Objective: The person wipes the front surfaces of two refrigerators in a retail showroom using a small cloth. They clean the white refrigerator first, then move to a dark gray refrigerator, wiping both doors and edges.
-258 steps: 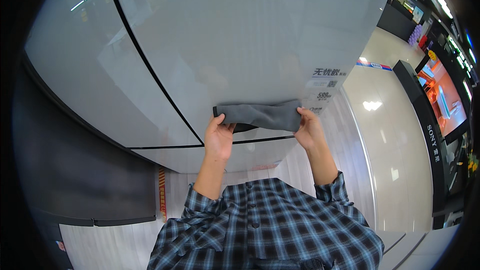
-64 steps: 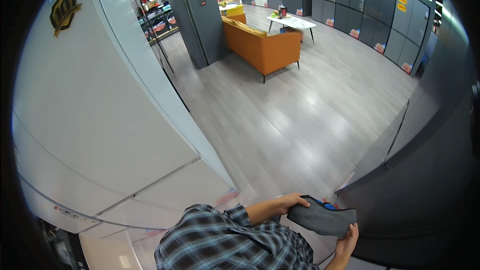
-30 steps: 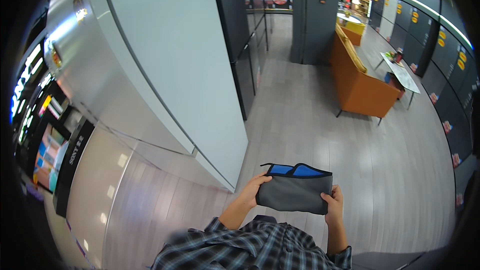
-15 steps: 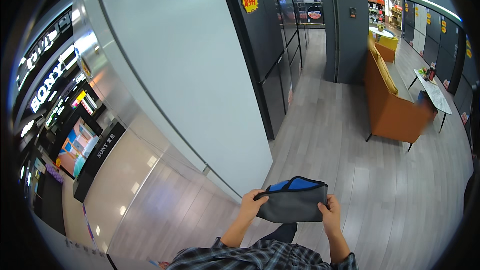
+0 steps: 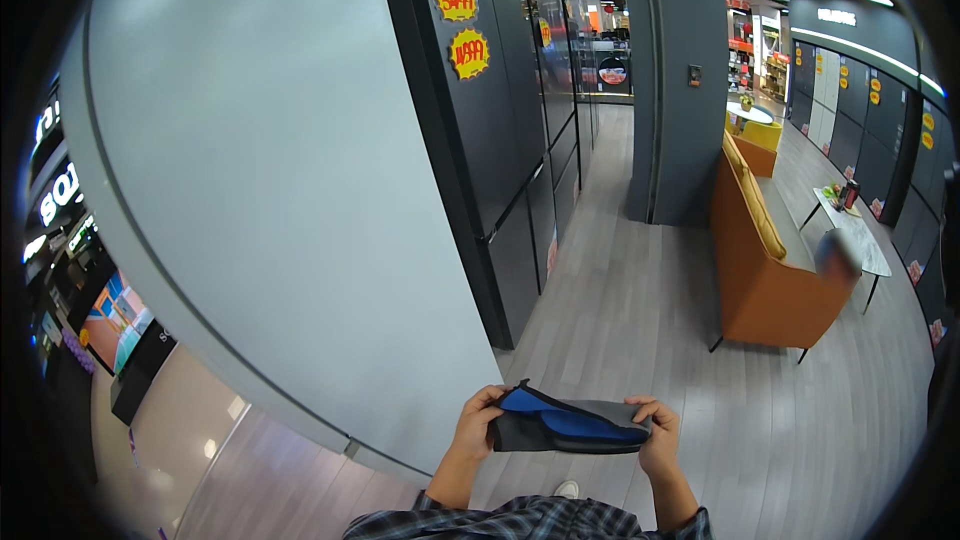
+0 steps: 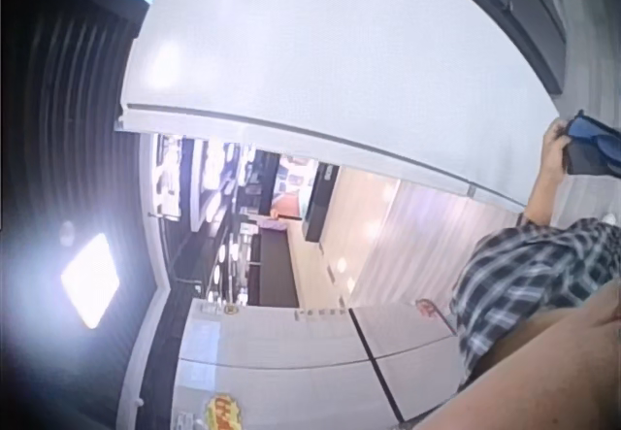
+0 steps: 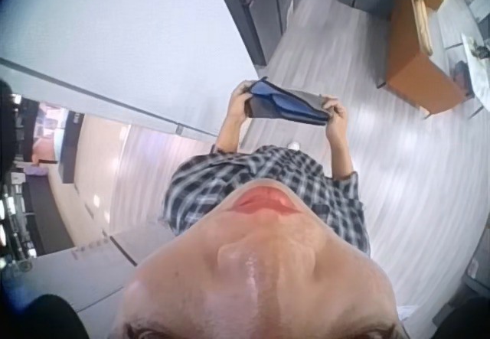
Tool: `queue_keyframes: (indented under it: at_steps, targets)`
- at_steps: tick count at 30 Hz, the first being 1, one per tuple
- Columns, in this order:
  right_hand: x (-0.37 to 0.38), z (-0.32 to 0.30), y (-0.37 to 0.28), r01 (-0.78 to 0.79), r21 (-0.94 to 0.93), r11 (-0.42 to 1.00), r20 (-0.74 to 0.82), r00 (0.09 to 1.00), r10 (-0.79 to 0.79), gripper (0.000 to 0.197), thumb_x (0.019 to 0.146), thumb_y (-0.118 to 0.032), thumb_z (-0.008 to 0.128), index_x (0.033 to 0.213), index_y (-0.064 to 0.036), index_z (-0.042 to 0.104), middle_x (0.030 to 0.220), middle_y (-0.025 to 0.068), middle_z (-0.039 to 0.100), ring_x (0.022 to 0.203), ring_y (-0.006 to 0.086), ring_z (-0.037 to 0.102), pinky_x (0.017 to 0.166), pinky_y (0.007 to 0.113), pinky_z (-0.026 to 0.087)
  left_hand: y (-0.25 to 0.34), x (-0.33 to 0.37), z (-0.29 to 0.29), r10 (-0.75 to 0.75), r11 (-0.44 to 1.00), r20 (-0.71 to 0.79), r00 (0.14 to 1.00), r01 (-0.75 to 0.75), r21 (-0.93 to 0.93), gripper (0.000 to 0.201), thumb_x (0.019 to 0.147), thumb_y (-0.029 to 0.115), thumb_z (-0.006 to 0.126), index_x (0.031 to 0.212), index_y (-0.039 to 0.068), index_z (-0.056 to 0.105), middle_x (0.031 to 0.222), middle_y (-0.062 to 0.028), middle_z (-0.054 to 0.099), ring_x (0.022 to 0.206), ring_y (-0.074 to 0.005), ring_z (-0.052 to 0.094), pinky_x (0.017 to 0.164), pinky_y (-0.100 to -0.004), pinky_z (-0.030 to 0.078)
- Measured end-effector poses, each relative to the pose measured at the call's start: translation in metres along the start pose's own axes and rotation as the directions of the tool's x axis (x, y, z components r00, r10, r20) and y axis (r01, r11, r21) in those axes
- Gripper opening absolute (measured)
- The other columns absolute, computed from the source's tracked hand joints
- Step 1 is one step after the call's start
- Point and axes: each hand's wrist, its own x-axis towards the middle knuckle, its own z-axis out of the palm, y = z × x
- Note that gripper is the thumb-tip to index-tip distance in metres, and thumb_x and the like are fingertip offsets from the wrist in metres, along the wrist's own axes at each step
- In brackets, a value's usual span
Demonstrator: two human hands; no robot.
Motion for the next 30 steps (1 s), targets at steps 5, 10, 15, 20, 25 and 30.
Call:
queue_keyframes:
  at_steps: [5, 10, 15, 20, 25, 30]
  targets:
    - [0.082, -0.002, 0.004, -0.123, 0.239, 0.963, 0.054, 0.992, 0.113, 0.023, 0.068, 0.015, 0.044, 0.064, -0.0050, 0.055, 0.105, 0.0137, 0.059, 0.088, 0.0209, 0.057, 0.078, 0.027, 0.047, 0.018, 0.076, 0.018, 0.071, 0.997, 0.187, 0.980, -0.067, -0.026, 0.021, 0.075, -0.014, 0.042, 0.071, 0.000, 0.057, 0.115, -0.0204, 0.056, 0.100, -0.0264, 0.059, 0.091, -0.0331, 0.048]
    - [0.147, 0.000, 0.013, -0.224, 0.355, 0.908, 0.172, 0.970, 0.172, 0.024, 0.070, 0.016, 0.045, 0.063, -0.0030, 0.058, 0.109, 0.0138, 0.057, 0.088, 0.0210, 0.057, 0.076, 0.028, 0.047, 0.035, 0.113, 0.024, 0.162, 0.971, 0.228, 0.960, -0.196, 0.137, 0.027, 0.074, -0.016, 0.039, 0.063, 0.000, 0.058, 0.117, -0.0245, 0.055, 0.098, -0.0288, 0.060, 0.086, -0.0321, 0.050]
    - [0.225, -0.005, 0.018, -0.258, 0.244, 0.935, 0.326, 0.930, 0.172, 0.024, 0.072, 0.015, 0.045, 0.068, -0.0022, 0.061, 0.116, 0.0134, 0.053, 0.088, 0.0194, 0.057, 0.077, 0.029, 0.047, 0.057, 0.148, 0.038, 0.193, 0.857, 0.154, 0.969, -0.243, 0.454, 0.030, 0.073, -0.018, 0.035, 0.064, 0.000, 0.058, 0.117, -0.0240, 0.054, 0.091, -0.0256, 0.061, 0.076, -0.0273, 0.051]
    - [0.308, -0.021, 0.019, -0.510, 0.279, 0.814, 0.490, 0.804, 0.336, 0.015, 0.077, 0.008, 0.050, 0.081, -0.0021, 0.061, 0.128, 0.0133, 0.045, 0.096, 0.0189, 0.055, 0.081, 0.029, 0.046, 0.054, 0.191, 0.061, 0.101, 0.942, -0.020, 0.995, -0.090, 0.324, 0.018, 0.081, -0.006, 0.044, 0.073, 0.000, 0.059, 0.120, -0.0173, 0.052, 0.097, -0.0210, 0.056, 0.082, -0.0285, 0.048]
    - [0.386, -0.057, 0.033, -0.677, 0.227, 0.700, 0.563, 0.678, 0.473, 0.015, 0.078, 0.003, 0.060, 0.090, -0.0058, 0.057, 0.137, 0.0134, 0.036, 0.107, 0.0179, 0.050, 0.088, 0.029, 0.042, -0.006, 0.263, 0.083, 0.211, 0.929, -0.240, 0.948, -0.118, 0.351, 0.015, 0.075, -0.007, 0.057, 0.088, 0.002, 0.059, 0.124, -0.0107, 0.048, 0.105, -0.0181, 0.051, 0.085, -0.0282, 0.044]
    - [0.455, -0.080, 0.035, -0.514, 0.024, 0.858, 0.466, 0.765, 0.445, 0.049, 0.067, 0.016, 0.064, 0.110, -0.0025, 0.048, 0.140, 0.0144, 0.033, 0.111, 0.0184, 0.048, 0.089, 0.030, 0.043, -0.043, 0.327, 0.124, 0.348, 0.852, -0.383, 0.856, -0.118, 0.509, 0.052, 0.070, -0.013, 0.061, 0.118, 0.002, 0.048, 0.127, -0.0109, 0.044, 0.105, -0.0185, 0.052, 0.085, -0.0282, 0.045]
